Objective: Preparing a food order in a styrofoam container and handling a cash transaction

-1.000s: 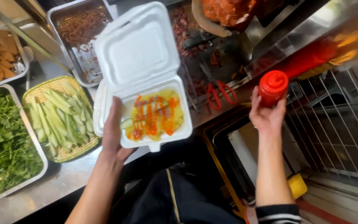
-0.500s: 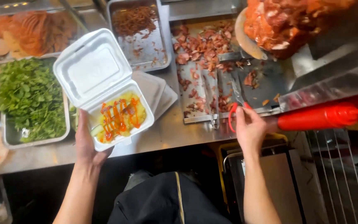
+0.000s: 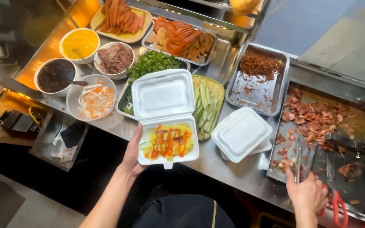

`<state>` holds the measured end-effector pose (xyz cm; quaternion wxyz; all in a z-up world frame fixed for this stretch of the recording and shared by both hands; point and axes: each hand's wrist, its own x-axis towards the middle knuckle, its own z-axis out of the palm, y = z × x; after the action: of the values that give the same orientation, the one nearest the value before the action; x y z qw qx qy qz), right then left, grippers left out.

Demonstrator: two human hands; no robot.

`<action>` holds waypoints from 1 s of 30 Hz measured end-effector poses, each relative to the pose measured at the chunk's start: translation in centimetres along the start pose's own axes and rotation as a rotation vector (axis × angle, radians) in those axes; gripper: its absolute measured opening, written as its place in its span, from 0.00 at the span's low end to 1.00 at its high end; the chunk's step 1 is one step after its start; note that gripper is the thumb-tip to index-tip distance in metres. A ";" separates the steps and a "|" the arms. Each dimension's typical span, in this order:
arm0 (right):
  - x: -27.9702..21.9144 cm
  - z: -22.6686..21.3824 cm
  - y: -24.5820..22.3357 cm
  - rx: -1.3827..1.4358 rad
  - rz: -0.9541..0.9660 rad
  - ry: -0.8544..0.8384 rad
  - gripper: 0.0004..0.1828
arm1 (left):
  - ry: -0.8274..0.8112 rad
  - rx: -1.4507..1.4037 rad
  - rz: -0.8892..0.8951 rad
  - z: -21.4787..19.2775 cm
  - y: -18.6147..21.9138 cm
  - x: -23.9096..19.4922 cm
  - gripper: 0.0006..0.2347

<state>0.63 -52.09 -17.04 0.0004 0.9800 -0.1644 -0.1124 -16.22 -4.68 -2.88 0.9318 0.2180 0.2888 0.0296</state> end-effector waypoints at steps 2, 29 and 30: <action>0.2 -0.5 -0.2 -0.018 0.034 0.018 0.41 | 0.029 0.005 0.023 -0.9 3.2 0.0 0.30; -2.6 -18.5 -40.0 0.175 -0.507 -0.047 0.25 | 0.058 -0.241 0.366 -4.9 20.2 8.0 0.35; -5.2 -20.6 -38.8 0.297 -0.525 -0.088 0.27 | 0.052 -0.277 0.361 -5.1 19.8 8.6 0.34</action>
<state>12.86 -14.49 2.72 -0.1791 0.9725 0.0800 -0.1258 -10.46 16.79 -2.79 0.9247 0.1353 0.2621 0.2406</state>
